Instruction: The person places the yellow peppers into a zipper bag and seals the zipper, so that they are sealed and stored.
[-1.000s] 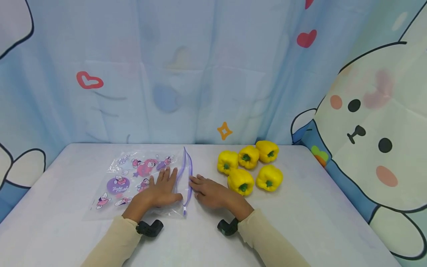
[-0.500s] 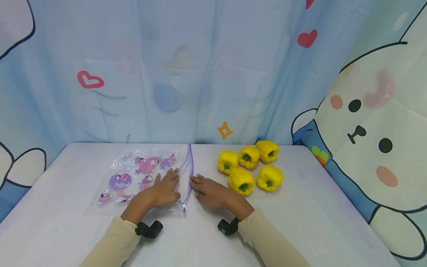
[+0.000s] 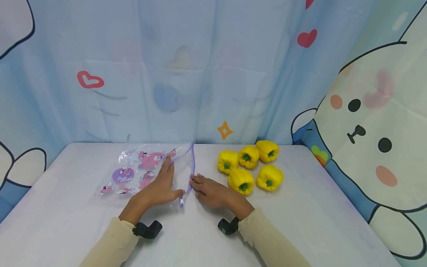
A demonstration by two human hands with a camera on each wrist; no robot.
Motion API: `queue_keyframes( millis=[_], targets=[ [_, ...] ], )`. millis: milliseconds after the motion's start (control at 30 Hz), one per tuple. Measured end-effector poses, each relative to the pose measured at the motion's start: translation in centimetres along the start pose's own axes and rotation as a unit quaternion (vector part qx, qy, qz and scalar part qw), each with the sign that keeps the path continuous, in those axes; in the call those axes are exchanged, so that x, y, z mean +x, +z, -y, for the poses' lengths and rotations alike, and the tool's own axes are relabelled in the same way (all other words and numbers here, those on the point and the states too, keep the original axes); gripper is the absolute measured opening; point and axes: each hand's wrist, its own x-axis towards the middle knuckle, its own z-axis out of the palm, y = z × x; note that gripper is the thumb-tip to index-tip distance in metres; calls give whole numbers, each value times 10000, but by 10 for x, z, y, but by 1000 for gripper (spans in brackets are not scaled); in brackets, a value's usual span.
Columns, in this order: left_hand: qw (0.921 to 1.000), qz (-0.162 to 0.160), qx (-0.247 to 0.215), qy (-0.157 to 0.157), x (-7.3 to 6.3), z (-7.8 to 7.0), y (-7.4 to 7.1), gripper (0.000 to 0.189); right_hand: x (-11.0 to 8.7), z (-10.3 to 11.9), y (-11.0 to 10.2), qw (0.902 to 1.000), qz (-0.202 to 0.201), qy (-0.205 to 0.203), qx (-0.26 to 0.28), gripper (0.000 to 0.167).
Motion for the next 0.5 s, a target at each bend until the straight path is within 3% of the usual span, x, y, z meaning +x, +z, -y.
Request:
queue_keyframes(
  millis=[200, 500],
  targets=[
    [9981, -576, -191, 128, 0, 4, -9, 107, 0, 2, -1, 9998, 66, 180, 29, 55],
    [9988, -403, 19, 291, 0, 8, -7, 109, -1, 2, -2, 9999, -4, 117, -26, 56]
  ],
)
